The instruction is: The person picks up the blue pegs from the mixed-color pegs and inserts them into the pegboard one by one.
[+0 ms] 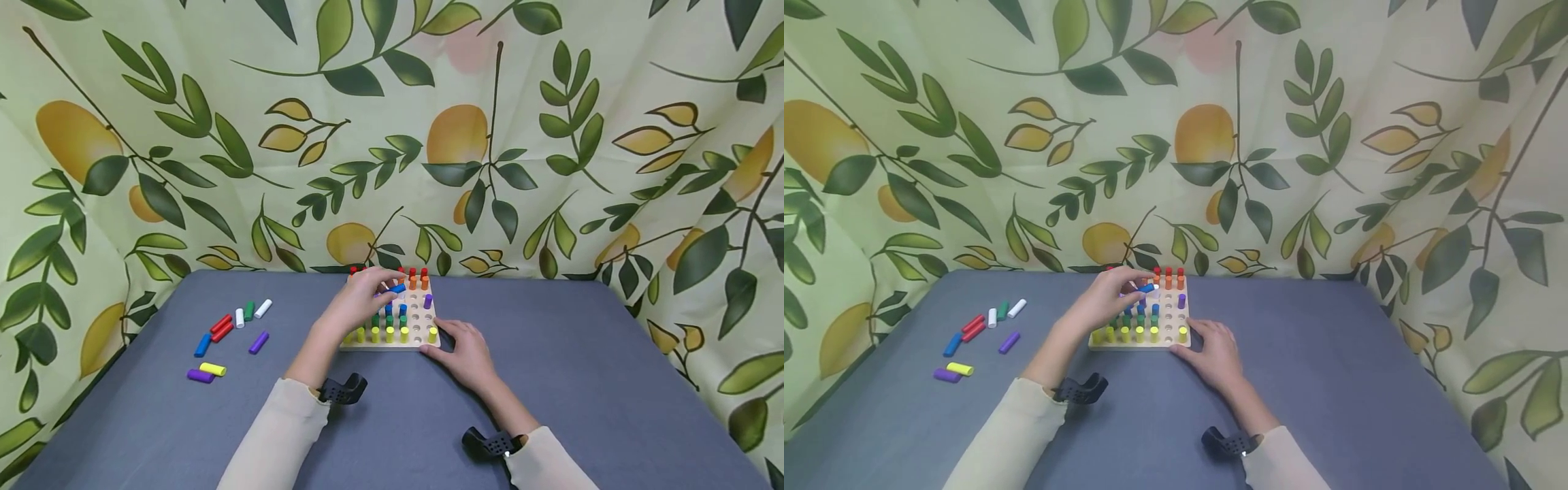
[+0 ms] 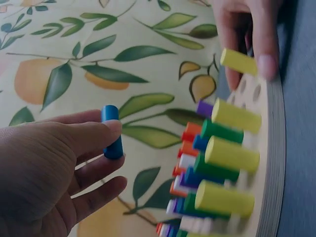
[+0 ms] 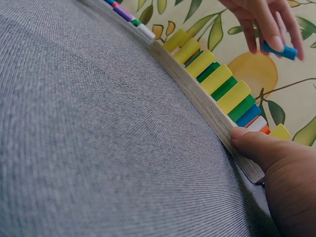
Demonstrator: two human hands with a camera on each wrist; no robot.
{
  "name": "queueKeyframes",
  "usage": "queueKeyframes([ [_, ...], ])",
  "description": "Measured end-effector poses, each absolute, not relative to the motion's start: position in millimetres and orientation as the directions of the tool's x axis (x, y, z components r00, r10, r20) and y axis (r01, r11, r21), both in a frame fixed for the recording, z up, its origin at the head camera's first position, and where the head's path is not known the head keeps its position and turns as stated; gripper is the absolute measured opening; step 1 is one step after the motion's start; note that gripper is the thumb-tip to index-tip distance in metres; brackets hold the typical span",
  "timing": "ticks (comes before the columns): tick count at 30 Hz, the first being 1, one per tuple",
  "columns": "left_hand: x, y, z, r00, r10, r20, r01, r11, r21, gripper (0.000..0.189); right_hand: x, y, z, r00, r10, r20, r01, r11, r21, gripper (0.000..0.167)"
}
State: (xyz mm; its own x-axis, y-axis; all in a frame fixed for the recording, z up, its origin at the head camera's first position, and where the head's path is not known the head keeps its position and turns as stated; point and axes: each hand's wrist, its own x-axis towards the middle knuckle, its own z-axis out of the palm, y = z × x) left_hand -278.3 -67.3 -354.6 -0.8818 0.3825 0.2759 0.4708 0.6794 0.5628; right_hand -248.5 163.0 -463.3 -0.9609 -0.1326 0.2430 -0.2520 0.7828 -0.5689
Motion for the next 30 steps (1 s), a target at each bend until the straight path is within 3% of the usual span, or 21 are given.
queueKeyframes([
  [10, -286, -45, -357, -0.87, 0.417, 0.262, 0.488, 0.66, 0.572, 0.046, -248, 159, -465, -0.956, -0.138, 0.26, -0.267, 0.777, -0.57, 0.067],
  [30, -299, -30, -366, -0.868, 0.432, 0.244, 0.486, 0.642, 0.593, 0.026, -248, 161, -462, -0.947, -0.125, 0.297, -0.28, 0.776, -0.565, 0.065],
])
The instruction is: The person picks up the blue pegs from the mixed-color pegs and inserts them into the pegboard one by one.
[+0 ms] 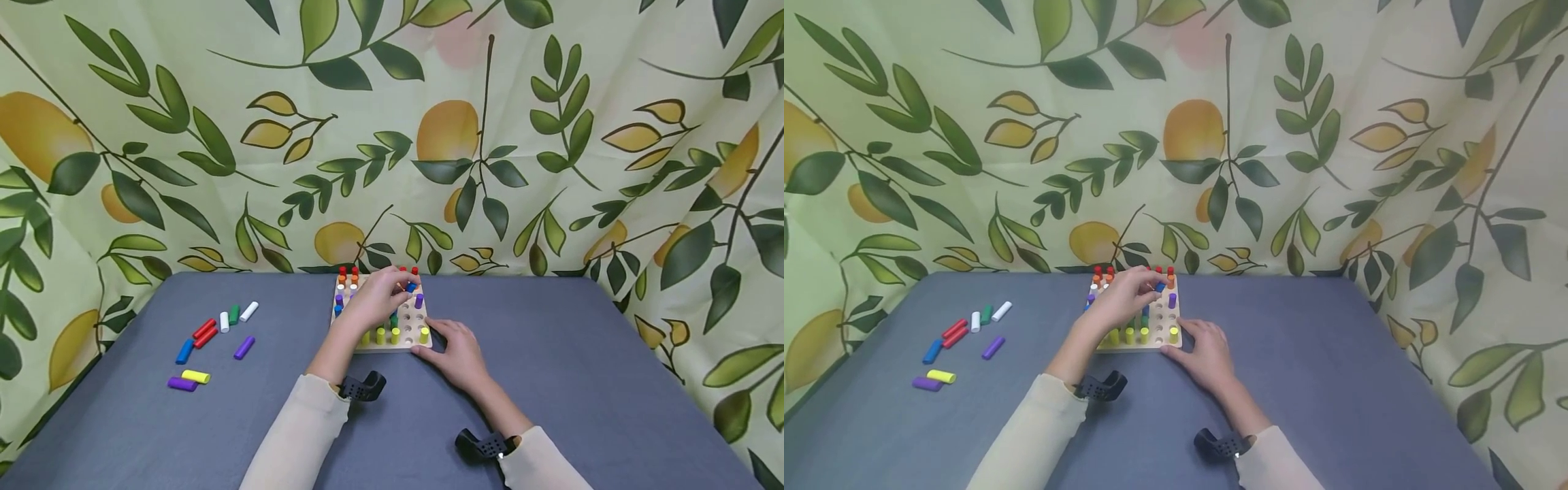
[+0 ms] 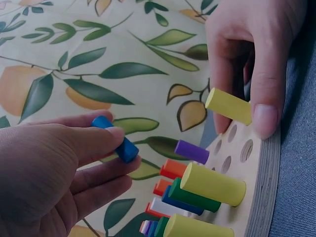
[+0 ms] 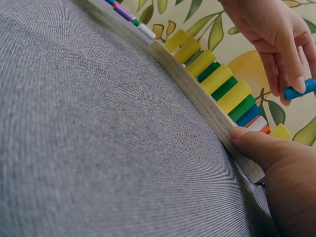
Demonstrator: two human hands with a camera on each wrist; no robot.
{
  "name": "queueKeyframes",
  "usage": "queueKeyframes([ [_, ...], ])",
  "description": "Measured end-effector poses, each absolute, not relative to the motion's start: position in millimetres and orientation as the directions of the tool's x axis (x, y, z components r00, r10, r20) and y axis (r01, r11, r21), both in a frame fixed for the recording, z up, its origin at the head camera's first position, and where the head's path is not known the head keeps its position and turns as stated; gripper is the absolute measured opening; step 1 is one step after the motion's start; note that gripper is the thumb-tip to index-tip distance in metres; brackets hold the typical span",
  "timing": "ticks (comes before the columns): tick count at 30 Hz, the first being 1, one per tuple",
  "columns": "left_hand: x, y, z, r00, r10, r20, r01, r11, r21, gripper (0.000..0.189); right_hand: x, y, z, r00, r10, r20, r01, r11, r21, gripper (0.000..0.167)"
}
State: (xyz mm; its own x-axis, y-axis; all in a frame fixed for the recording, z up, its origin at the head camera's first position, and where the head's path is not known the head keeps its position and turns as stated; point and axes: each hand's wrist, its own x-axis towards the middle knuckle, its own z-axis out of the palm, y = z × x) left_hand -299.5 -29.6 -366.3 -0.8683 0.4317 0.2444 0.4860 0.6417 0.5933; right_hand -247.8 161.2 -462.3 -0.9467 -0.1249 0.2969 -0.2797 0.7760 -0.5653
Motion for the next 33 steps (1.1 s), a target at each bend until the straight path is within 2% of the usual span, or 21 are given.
queueKeyframes([
  [9, -299, -31, -365, -0.887, 0.416, 0.198, 0.446, 0.666, 0.598, 0.025, -249, 161, -461, -0.948, -0.132, 0.291, -0.281, 0.777, -0.563, 0.065],
  [24, -305, -30, -380, -0.88, 0.442, 0.171, 0.456, 0.689, 0.564, 0.028, -249, 161, -462, -0.957, -0.12, 0.262, -0.253, 0.786, -0.564, 0.067],
  [33, -308, -27, -390, -0.895, 0.43, 0.119, 0.424, 0.736, 0.527, 0.027, -249, 162, -464, -0.947, -0.124, 0.295, -0.276, 0.782, -0.559, 0.067],
])
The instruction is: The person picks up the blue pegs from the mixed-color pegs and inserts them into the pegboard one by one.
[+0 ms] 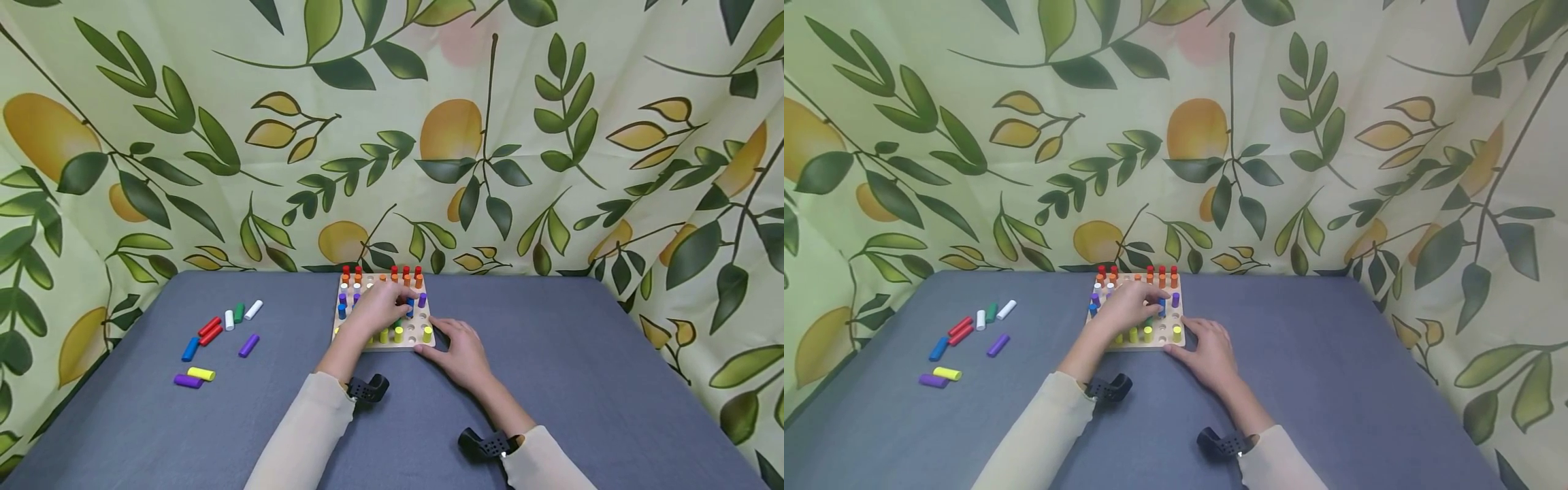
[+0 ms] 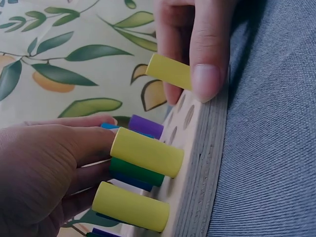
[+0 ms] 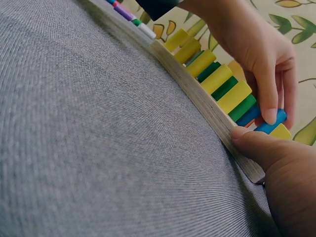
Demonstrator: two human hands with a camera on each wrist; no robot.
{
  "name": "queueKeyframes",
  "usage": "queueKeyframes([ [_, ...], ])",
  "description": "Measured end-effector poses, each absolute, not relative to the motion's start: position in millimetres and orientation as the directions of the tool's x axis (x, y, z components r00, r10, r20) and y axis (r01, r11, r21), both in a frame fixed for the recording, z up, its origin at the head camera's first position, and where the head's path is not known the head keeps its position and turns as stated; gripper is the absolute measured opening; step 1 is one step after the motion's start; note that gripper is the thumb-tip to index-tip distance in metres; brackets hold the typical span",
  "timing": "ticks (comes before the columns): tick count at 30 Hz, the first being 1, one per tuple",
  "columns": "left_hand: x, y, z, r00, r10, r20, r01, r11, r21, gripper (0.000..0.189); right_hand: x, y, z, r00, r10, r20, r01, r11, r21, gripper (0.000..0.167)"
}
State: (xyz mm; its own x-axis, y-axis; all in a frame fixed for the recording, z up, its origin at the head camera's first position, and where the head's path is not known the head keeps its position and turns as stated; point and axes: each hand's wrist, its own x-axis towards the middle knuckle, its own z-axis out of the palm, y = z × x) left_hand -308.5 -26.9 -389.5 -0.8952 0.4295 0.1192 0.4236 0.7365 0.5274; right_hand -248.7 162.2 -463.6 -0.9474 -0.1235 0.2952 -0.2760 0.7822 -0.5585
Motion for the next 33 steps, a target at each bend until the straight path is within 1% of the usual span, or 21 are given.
queueKeyframes([
  [7, -308, -25, -392, -0.891, 0.436, 0.126, 0.436, 0.746, 0.503, 0.026, -248, 162, -462, -0.953, -0.122, 0.276, -0.264, 0.78, -0.567, 0.068],
  [17, -302, -17, -392, -0.924, 0.349, 0.155, 0.38, 0.798, 0.469, 0.022, -249, 162, -462, -0.961, -0.118, 0.249, -0.245, 0.783, -0.572, 0.069],
  [28, -295, -1, -397, -0.944, 0.282, 0.17, 0.327, 0.853, 0.406, 0.023, -249, 163, -462, -0.954, -0.119, 0.274, -0.26, 0.779, -0.571, 0.068],
  [33, -291, -3, -398, -0.94, 0.302, 0.158, 0.34, 0.858, 0.384, 0.026, -248, 163, -462, -0.956, -0.119, 0.266, -0.257, 0.778, -0.573, 0.068],
])
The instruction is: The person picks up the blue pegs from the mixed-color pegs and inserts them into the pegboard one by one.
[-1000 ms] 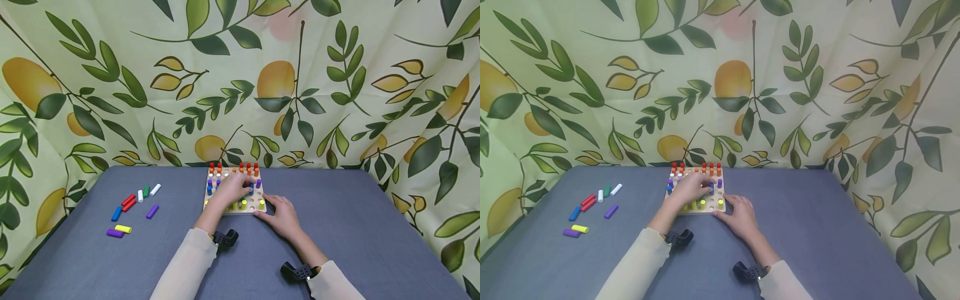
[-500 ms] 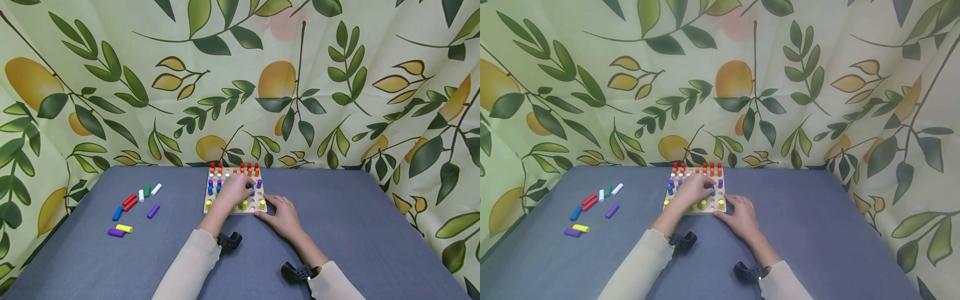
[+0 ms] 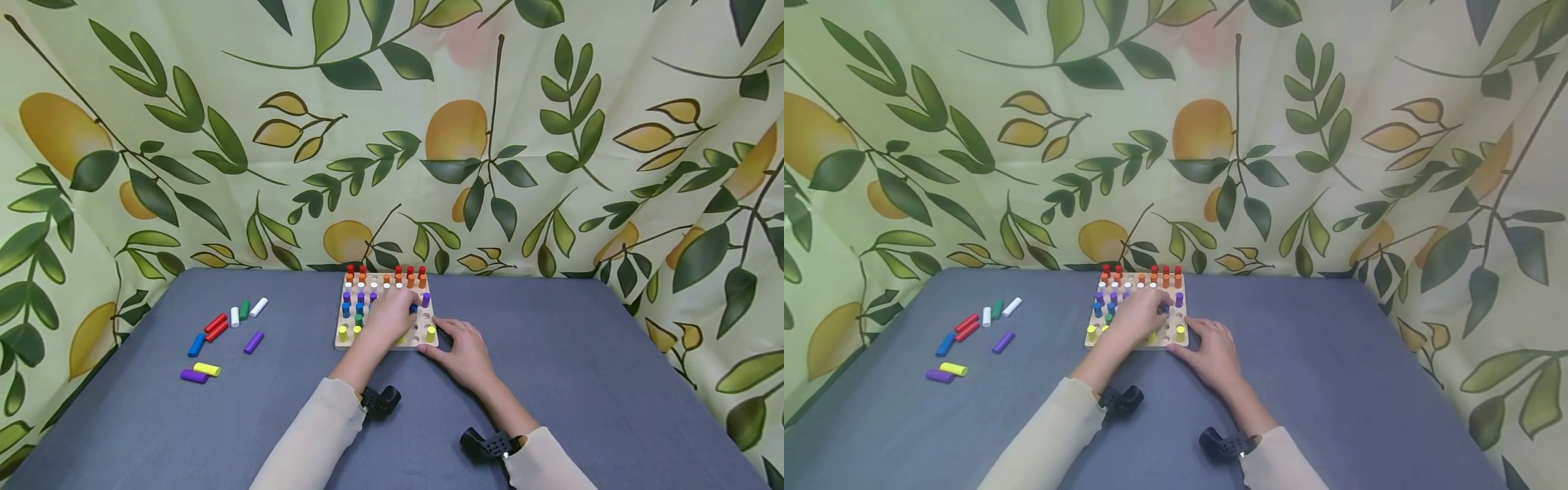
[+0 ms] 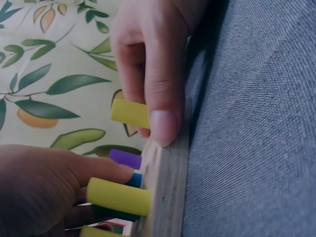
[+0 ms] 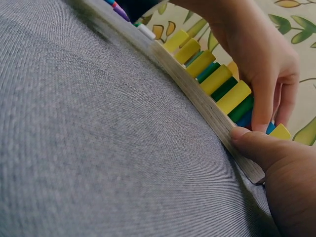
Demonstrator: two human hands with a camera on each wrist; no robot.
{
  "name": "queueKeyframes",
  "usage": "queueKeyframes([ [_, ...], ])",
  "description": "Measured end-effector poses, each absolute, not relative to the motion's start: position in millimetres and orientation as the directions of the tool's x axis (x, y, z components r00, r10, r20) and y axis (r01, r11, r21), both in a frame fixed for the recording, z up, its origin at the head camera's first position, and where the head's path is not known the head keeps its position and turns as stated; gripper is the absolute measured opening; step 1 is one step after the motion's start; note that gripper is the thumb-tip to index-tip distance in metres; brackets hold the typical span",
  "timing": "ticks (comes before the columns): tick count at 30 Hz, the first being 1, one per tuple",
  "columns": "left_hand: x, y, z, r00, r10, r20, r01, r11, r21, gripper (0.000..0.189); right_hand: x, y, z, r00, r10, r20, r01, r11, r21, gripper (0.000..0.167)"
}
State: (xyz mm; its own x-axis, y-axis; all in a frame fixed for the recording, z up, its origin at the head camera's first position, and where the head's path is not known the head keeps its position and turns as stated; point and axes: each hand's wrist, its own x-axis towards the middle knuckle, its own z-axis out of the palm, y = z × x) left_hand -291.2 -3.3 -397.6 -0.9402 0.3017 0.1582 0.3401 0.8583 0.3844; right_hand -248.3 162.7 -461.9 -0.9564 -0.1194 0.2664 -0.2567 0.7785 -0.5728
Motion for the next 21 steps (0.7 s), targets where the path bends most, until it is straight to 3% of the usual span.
queueKeyframes([
  [5, -280, -12, -391, -0.939, 0.31, 0.148, 0.343, 0.863, 0.37, 0.029, -249, 162, -461, -0.957, -0.133, 0.259, -0.263, 0.775, -0.574, 0.069],
  [11, -256, -29, -370, -0.908, 0.355, 0.221, 0.411, 0.852, 0.324, 0.024, -246, 169, -458, -0.957, -0.119, 0.266, -0.254, 0.788, -0.561, 0.068],
  [21, -218, -104, -346, -0.908, 0.298, 0.294, 0.366, 0.907, 0.209, 0.021, -248, 163, -460, -0.953, -0.153, 0.263, -0.28, 0.779, -0.561, 0.071],
])
